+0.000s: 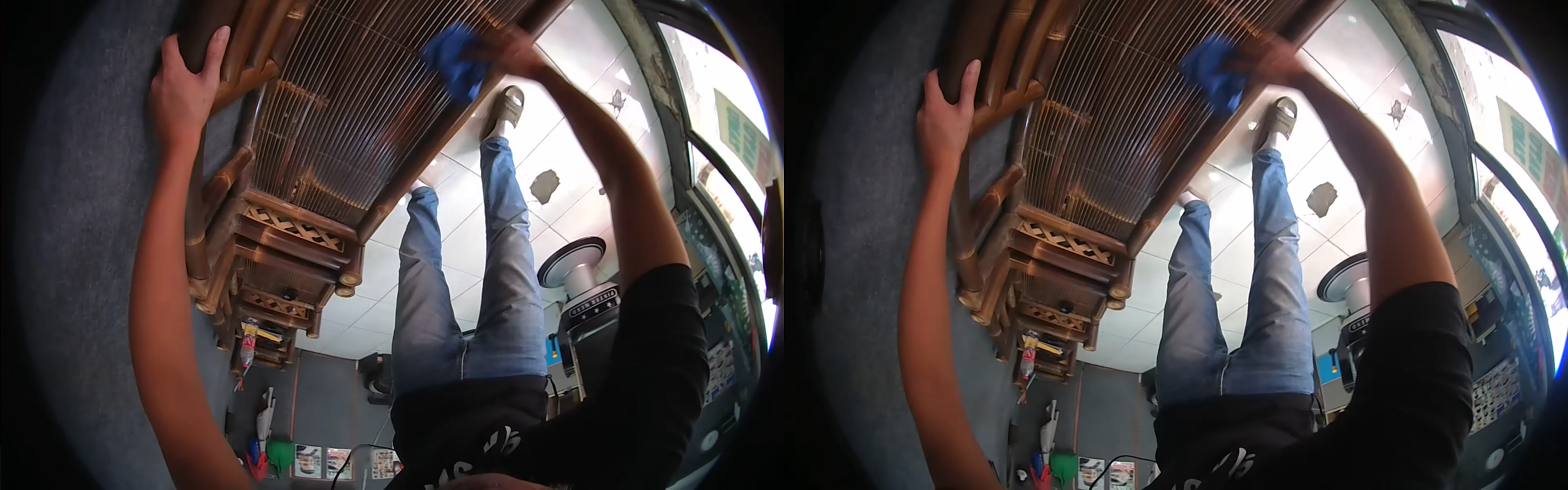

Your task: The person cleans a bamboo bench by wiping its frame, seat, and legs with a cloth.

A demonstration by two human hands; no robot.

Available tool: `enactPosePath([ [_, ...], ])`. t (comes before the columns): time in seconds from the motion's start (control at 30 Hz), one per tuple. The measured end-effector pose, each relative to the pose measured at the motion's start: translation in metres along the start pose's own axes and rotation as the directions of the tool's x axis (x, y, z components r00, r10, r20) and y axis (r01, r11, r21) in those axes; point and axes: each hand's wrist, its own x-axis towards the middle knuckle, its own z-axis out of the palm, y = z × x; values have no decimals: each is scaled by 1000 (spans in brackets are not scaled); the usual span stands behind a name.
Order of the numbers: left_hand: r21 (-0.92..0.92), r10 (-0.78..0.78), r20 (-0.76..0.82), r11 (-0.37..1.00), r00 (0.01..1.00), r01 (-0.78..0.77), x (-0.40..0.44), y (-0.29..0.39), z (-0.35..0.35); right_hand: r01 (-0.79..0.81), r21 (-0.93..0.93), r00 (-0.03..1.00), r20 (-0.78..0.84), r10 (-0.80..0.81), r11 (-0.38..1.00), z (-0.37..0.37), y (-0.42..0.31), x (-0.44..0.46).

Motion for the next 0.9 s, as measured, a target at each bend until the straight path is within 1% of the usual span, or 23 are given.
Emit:
enactPosePath([
  [0.03, -29, 13, -14, 999, 1000, -13, 0, -1, 2, -275, -60, 962, -13, 274, 960, 55, 47, -40],
  [0.1, -45, 41, -42, 998, 998, -43, 0, -4, 5, -700, 120, 712, 25, 702, 704, 17, 80, -59],
  [0.13, -31, 53, -65, 998, 996, -55, 1, -5, 6, -776, 355, 547, -34, 836, 522, 24, 78, -57],
  [0.17, -18, 65, -87, 998, 994, -67, 1, -5, 7, -759, 574, 349, -41, 936, 308, 33, 79, -52],
  [0.2, -16, 62, -72, 998, 995, -63, 0, -6, 7, -763, 432, 369, -320, 873, 481, 69, 71, -51],
  [0.23, -12, 62, -61, 998, 996, -62, 0, -7, 6, -821, 509, 200, -167, 966, 258, 88, 39, -40],
  [0.27, -9, 60, -57, 998, 997, -61, 3, -6, 6, -967, 232, 119, 47, 992, 105, 86, 3, -21],
  [0.3, -13, 56, -53, 998, 997, -57, 3, -4, 4, -914, 376, 139, -62, 988, 152, 66, -58, -4],
  [0.33, -14, 50, -42, 999, 998, -50, 0, -1, 2, -919, 371, 139, -18, 990, 136, 64, -113, 11],
  [0.37, -14, 41, -36, 999, 999, -42, -1, 0, 1, -876, 425, 214, -79, 974, 227, 69, -173, 22],
  [0.4, -15, 41, -46, 999, 998, -42, 2, 0, 1, -889, 368, 280, -37, 959, 274, 58, -234, 32],
  [0.43, -12, 41, -47, 999, 998, -42, 3, -2, 2, -850, 472, 318, 111, 941, 232, 46, -289, 40],
  [0.47, -8, 43, -40, 999, 998, -43, 1, -4, 4, -817, 496, 398, 112, 911, 296, 51, -340, 47],
  [0.5, -11, 46, -43, 999, 998, -47, 1, -5, 6, -765, 562, 505, 219, 835, 315, 29, -372, 51],
  [0.57, -17, 55, -62, 998, 997, -56, 3, -6, 7, -661, 523, 730, 282, 623, 538, 26, -423, 54],
  [0.63, -3, 26, -40, 1000, 999, -27, 2, -2, 4, -366, 536, 930, 217, 296, 761, 36, -424, 57],
  [0.67, 4, 9, -27, 1000, 1000, -9, 1, 0, 2, -190, 533, 977, 185, 106, 824, 41, -423, 58],
  [0.7, 10, 3, -14, 1000, 1000, -3, -1, 0, 1, 4, 466, 986, 146, -82, 885, 36, -397, 64],
  [0.77, 19, -9, 6, 1000, 1000, 9, -1, 3, -1, 182, 369, 975, 52, -216, 911, 41, -333, 79],
  [0.8, 24, -10, 9, 1000, 1000, 10, -2, 6, -4, 160, 389, 985, -10, -170, 907, 59, -291, 87],
  [0.83, 21, -1, 9, 1000, 1000, 1, -4, 5, -4, -72, 468, 967, 250, -54, 881, 38, -237, 97],
  [0.87, 17, 6, 4, 1000, 1000, -6, -3, 4, -3, -314, 444, 869, 490, 66, 839, 14, -182, 109],
  [0.9, 11, 15, -2, 1000, 1000, -15, -1, 3, -2, -318, 346, 875, 466, 132, 883, 6, -130, 110],
])
